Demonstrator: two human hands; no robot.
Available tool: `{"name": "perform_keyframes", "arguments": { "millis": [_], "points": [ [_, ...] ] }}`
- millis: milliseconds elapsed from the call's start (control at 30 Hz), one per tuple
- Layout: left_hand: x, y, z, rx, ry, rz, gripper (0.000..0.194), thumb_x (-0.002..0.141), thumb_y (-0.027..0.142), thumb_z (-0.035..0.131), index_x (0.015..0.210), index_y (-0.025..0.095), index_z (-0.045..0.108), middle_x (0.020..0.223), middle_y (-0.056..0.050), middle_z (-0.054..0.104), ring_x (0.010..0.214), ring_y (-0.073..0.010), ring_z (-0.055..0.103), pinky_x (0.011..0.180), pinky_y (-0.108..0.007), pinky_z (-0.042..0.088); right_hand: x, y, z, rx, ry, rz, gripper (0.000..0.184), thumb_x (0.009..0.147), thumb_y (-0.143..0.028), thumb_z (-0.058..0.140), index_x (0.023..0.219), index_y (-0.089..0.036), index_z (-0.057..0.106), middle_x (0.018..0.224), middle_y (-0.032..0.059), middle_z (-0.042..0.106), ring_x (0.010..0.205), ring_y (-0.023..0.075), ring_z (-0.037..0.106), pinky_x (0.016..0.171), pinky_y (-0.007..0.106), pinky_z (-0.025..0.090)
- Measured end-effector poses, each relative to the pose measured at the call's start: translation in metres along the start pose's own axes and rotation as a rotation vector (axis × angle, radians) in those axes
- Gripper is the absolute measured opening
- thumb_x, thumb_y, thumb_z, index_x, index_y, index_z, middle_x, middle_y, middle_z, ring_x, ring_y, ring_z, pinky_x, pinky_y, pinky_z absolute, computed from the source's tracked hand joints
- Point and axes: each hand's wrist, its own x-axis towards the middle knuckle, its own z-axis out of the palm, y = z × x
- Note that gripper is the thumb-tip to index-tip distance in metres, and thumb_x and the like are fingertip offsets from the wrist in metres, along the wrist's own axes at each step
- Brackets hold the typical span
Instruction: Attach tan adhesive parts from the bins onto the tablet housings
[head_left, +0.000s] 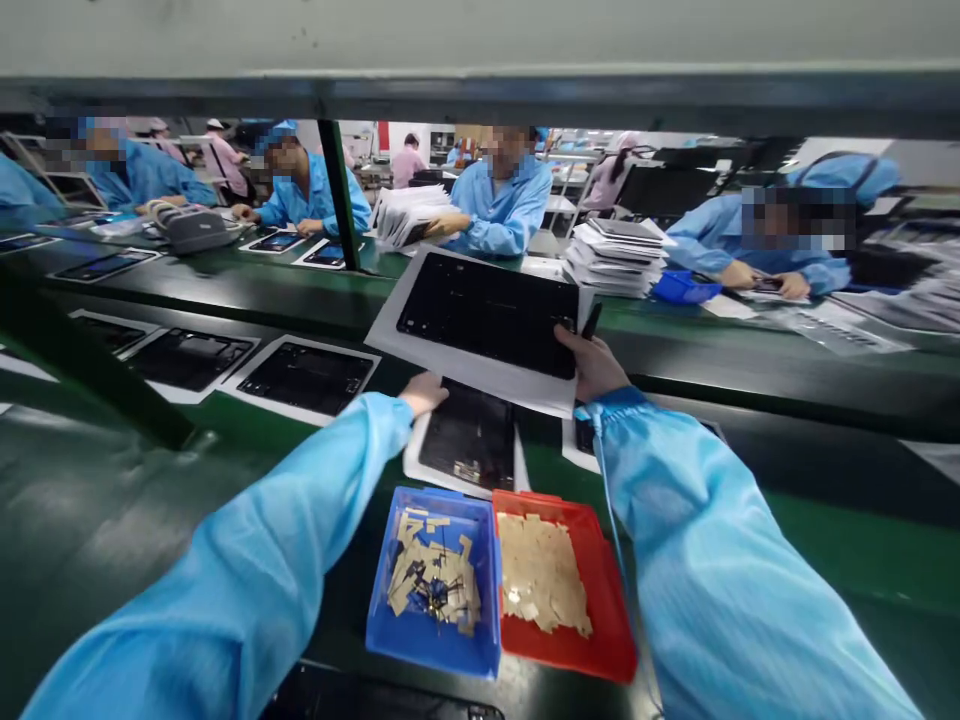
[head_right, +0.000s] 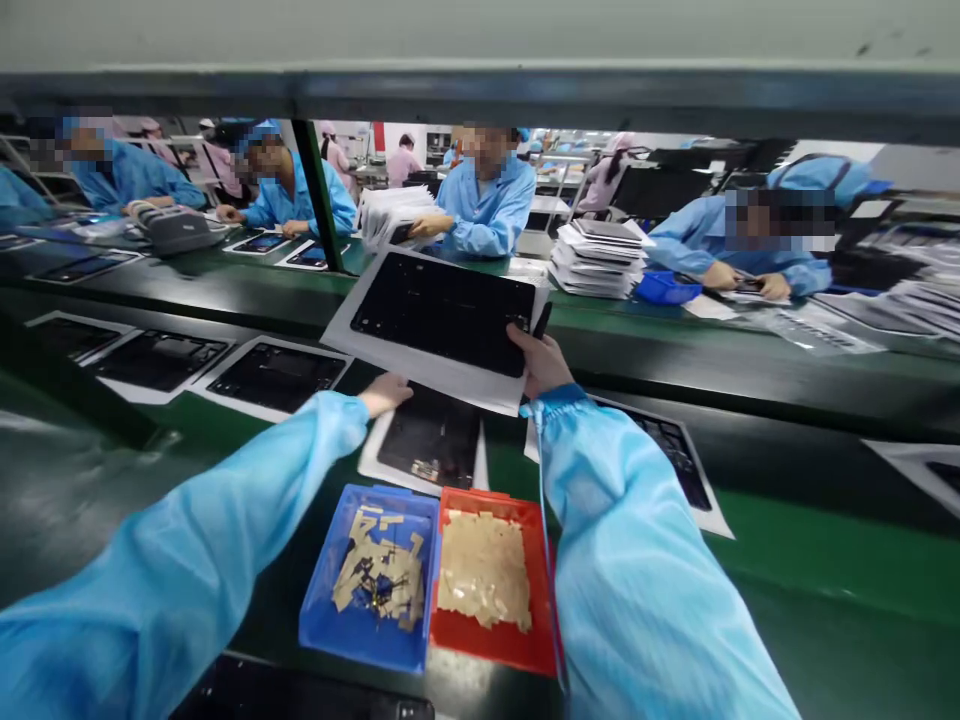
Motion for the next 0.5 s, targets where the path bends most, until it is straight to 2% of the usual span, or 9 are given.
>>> {"name": "perform_keyframes", "arguments": {
  "millis": [67, 133, 200, 267, 367, 500],
  "points": [
    [-0.005, -0.015, -0.040, -0.084, 0.056, -0.067, 0.031, 0.090, 0.032, 0.056, 0.115, 0.013, 0.054, 0.114, -0.009, 0.057, 0.098, -0.0193, 0.059, 0.083, -0.039, 0.052, 0.010, 0.007, 0.001, -0.006, -0.008, 0.059, 0.015, 0.090, -0.027, 0.056, 0.092, -0.013, 0.061, 0.079, 0.0012, 0.067, 0.071, 0.0132, 0.065, 0.068, 0.030, 0.055],
    [-0.024, -0.034, -0.089, -0.179, 0.107, -0.141, 0.023, 0.089, 0.027, 0.057, 0.106, 0.011, 0.058, 0.101, -0.006, 0.063, 0.086, -0.0160, 0.062, 0.076, -0.034, 0.054, 0.019, 0.015, 0.002, -0.030, -0.026, 0.136, 0.021, 0.092, -0.031, 0.054, 0.098, -0.012, 0.060, 0.087, 0.0028, 0.065, 0.073, 0.0120, 0.064, 0.068, 0.030, 0.054],
    [-0.052, -0.053, -0.134, -0.279, 0.175, -0.214, 0.015, 0.082, 0.015, 0.062, 0.096, 0.009, 0.061, 0.080, -0.005, 0.067, 0.069, -0.0168, 0.065, 0.065, -0.028, 0.054, 0.025, 0.025, 0.006, -0.065, -0.040, 0.200, 0.024, 0.092, -0.032, 0.054, 0.103, -0.012, 0.059, 0.094, 0.0044, 0.063, 0.078, 0.0129, 0.063, 0.069, 0.030, 0.054],
    [-0.087, -0.071, -0.168, -0.379, 0.258, -0.273, 0.016, 0.075, 0.007, 0.064, 0.091, 0.009, 0.062, 0.066, -0.004, 0.066, 0.059, -0.0191, 0.065, 0.058, -0.026, 0.053, 0.027, 0.036, 0.011, -0.115, -0.053, 0.233, 0.027, 0.091, -0.033, 0.055, 0.109, -0.013, 0.057, 0.101, 0.0058, 0.061, 0.083, 0.0146, 0.062, 0.071, 0.032, 0.054],
    [-0.138, -0.096, -0.193, -0.520, 0.378, -0.339, 0.021, 0.072, 0.000, 0.059, 0.091, 0.008, 0.063, 0.056, -0.004, 0.064, 0.053, -0.0206, 0.065, 0.054, -0.026, 0.053, 0.018, 0.053, 0.020, -0.234, -0.087, 0.218, 0.029, 0.091, -0.033, 0.055, 0.113, -0.014, 0.056, 0.106, 0.0069, 0.060, 0.087, 0.0161, 0.061, 0.073, 0.034, 0.054],
    [-0.202, -0.113, -0.193, -0.695, 0.444, -0.381, 0.021, 0.075, -0.002, 0.050, 0.091, 0.008, 0.061, 0.057, -0.004, 0.064, 0.051, -0.0194, 0.065, 0.054, -0.027, 0.055, -0.012, 0.055, 0.029, -0.434, -0.129, 0.030, 0.028, 0.091, -0.034, 0.055, 0.110, -0.014, 0.057, 0.102, 0.0060, 0.061, 0.083, 0.0145, 0.061, 0.070, 0.032, 0.054]
  ]
}}
